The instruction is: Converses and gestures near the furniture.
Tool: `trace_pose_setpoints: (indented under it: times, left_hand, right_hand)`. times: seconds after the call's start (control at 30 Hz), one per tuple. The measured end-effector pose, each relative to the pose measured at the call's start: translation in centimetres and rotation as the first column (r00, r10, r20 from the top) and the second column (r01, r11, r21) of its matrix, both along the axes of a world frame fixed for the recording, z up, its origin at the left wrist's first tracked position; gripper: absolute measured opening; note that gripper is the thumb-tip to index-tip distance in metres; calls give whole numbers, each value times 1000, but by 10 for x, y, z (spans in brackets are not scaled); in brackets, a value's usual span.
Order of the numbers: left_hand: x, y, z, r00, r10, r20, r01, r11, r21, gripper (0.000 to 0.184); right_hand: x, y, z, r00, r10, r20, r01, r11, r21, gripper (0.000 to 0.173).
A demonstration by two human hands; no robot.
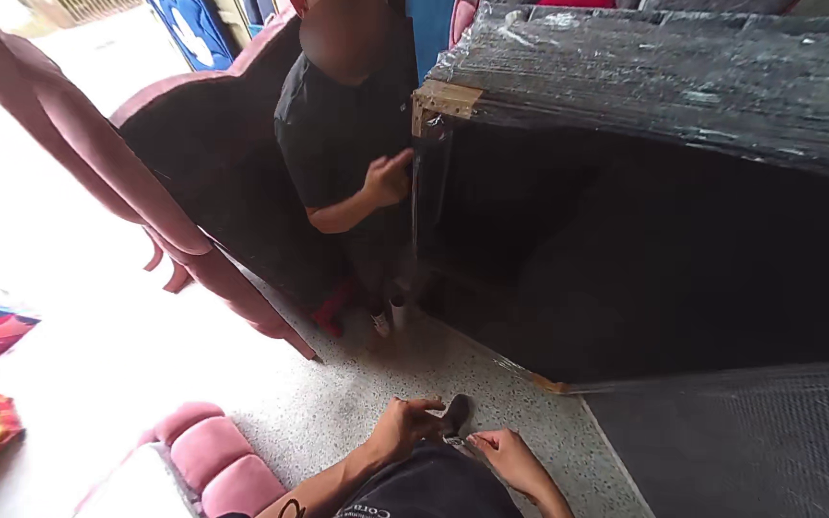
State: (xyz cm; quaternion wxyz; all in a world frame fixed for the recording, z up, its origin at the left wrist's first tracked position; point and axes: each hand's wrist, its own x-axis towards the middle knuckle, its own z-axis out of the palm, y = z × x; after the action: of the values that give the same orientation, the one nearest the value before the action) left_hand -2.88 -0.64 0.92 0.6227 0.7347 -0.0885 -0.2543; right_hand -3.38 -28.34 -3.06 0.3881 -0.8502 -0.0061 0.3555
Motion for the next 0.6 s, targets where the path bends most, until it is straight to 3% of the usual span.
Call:
trace_pose_setpoints:
  times: [0.2,0.4,0.6]
  left_hand:
    - [3,-4,-8,993,-12,119,17,999,-45,28]
    - [1,-13,-6,998,45,53,-44,999,-16,32]
    - [4,-11,-16,994,-65,93,62,998,32,37]
  right_hand:
    - [16,-3,-4,999,4,34,-4,1000,1,33]
    - [20,4,1,999,37,36,-36,999,-31,33]
    - [5,6,-25,992,109,58,-107,994,-29,35]
